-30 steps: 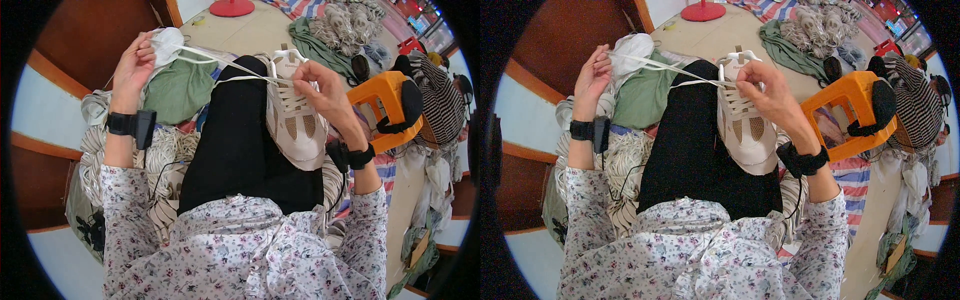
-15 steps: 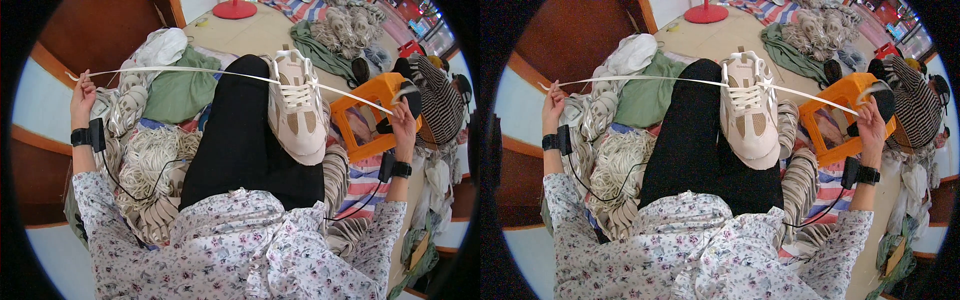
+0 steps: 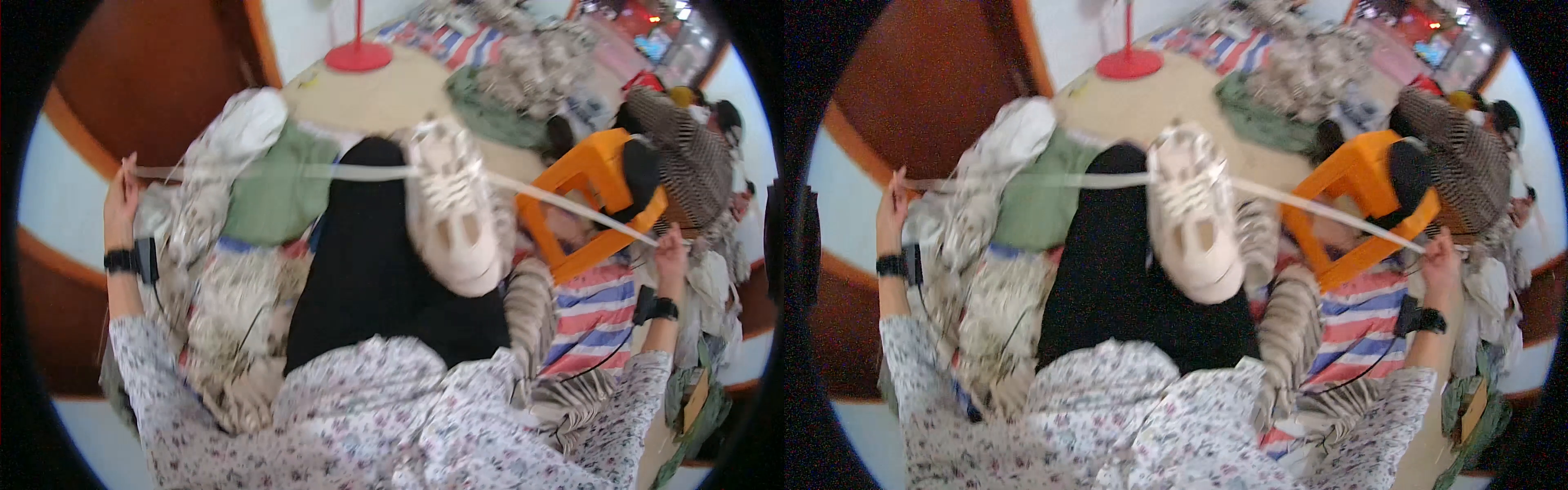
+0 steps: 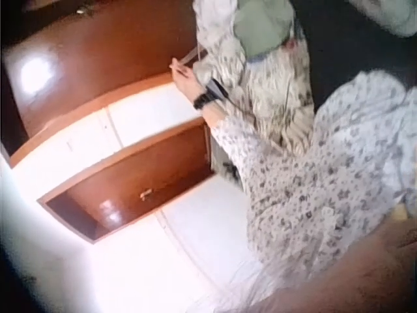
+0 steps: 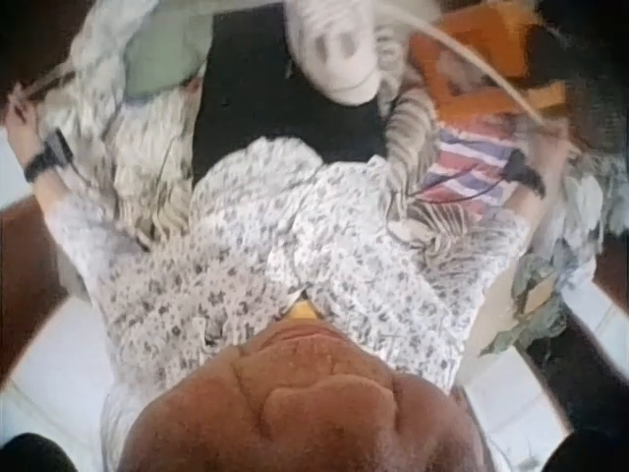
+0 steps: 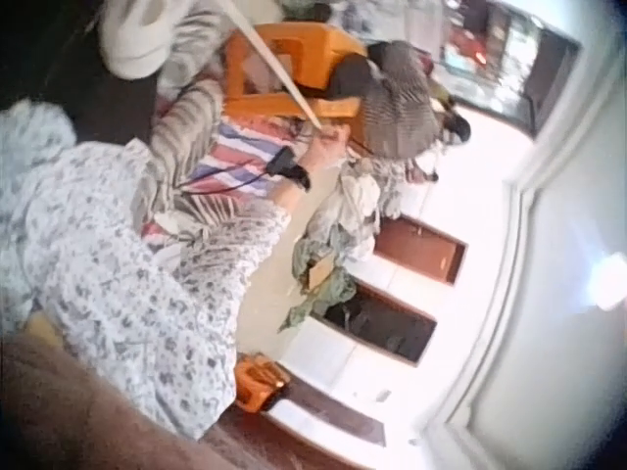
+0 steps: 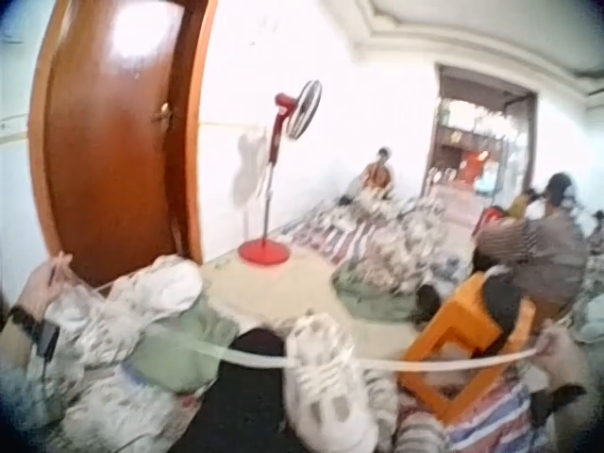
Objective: Lacing a white and beige Reebok shoe with cream-colored shoelaces.
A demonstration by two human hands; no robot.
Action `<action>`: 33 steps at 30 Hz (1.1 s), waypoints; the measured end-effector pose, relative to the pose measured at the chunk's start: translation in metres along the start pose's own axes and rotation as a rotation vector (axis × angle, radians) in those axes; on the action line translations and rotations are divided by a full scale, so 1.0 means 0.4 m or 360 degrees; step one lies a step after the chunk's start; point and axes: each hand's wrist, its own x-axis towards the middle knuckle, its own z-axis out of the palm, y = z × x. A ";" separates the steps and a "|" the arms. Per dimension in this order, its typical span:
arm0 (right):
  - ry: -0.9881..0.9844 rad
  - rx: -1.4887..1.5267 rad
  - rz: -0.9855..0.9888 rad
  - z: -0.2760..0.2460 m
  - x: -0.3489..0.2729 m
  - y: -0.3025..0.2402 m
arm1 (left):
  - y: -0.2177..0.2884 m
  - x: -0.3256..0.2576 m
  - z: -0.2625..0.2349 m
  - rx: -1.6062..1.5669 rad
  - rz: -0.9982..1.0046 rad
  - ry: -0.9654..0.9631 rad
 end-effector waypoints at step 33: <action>-0.1177 -0.1327 -0.0573 0.864 -0.594 0.388 | -0.534 -0.303 0.897 0.0902 -0.0507 -0.0834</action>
